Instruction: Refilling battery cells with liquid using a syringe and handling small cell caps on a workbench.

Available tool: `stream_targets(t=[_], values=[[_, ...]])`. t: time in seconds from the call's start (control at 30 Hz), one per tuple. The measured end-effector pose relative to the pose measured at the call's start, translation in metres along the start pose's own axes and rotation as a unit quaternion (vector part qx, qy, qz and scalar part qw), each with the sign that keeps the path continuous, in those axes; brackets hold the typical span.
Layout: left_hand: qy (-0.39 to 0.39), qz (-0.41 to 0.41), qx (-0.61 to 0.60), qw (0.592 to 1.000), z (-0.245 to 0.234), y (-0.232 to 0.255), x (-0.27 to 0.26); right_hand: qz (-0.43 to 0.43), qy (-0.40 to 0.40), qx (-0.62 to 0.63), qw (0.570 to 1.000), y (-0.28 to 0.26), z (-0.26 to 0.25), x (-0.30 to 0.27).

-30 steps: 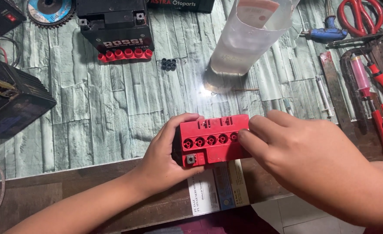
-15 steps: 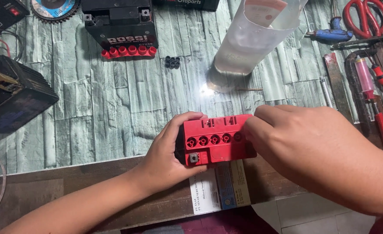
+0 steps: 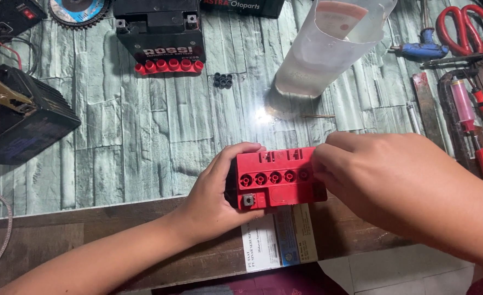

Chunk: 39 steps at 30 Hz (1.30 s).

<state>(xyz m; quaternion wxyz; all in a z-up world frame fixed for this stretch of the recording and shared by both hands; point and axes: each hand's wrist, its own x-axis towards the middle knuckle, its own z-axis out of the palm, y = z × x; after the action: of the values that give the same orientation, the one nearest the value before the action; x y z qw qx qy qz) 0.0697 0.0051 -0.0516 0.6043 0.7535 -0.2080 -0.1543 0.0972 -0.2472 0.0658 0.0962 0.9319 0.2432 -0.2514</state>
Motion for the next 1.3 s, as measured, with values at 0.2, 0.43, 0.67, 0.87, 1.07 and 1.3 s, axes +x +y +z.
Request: stream_targets(t=[0.2, 0.43, 0.67, 0.87, 1.07, 1.3], values=[[0.007, 0.038, 0.009, 0.999, 0.0, 0.0, 0.0, 0.029, -0.098, -0.075, 0.992, -0.011, -0.03, 0.016], [0.006, 0.039, 0.004, 0.999, -0.001, 0.003, 0.0, 0.061, -0.214, -0.088, 0.971, -0.017, -0.068, 0.041], [0.007, 0.03, 0.011, 0.999, 0.0, -0.001, 0.001, 0.08, -0.167, -0.033, 0.982, 0.001, -0.048, 0.03], [0.004, 0.039, -0.01, 0.999, 0.001, -0.001, 0.001, -0.193, 0.037, 0.21, 0.958, 0.056, 0.005, 0.011], [0.004, 0.037, -0.004, 0.999, 0.002, -0.003, 0.0, -0.244, 0.124, 0.265, 0.925, 0.047, 0.006, 0.012], [0.004, 0.022, -0.004, 1.0, 0.001, -0.002, 0.0, -0.176, 0.158, 0.137, 0.962, 0.03, 0.016, -0.002]])
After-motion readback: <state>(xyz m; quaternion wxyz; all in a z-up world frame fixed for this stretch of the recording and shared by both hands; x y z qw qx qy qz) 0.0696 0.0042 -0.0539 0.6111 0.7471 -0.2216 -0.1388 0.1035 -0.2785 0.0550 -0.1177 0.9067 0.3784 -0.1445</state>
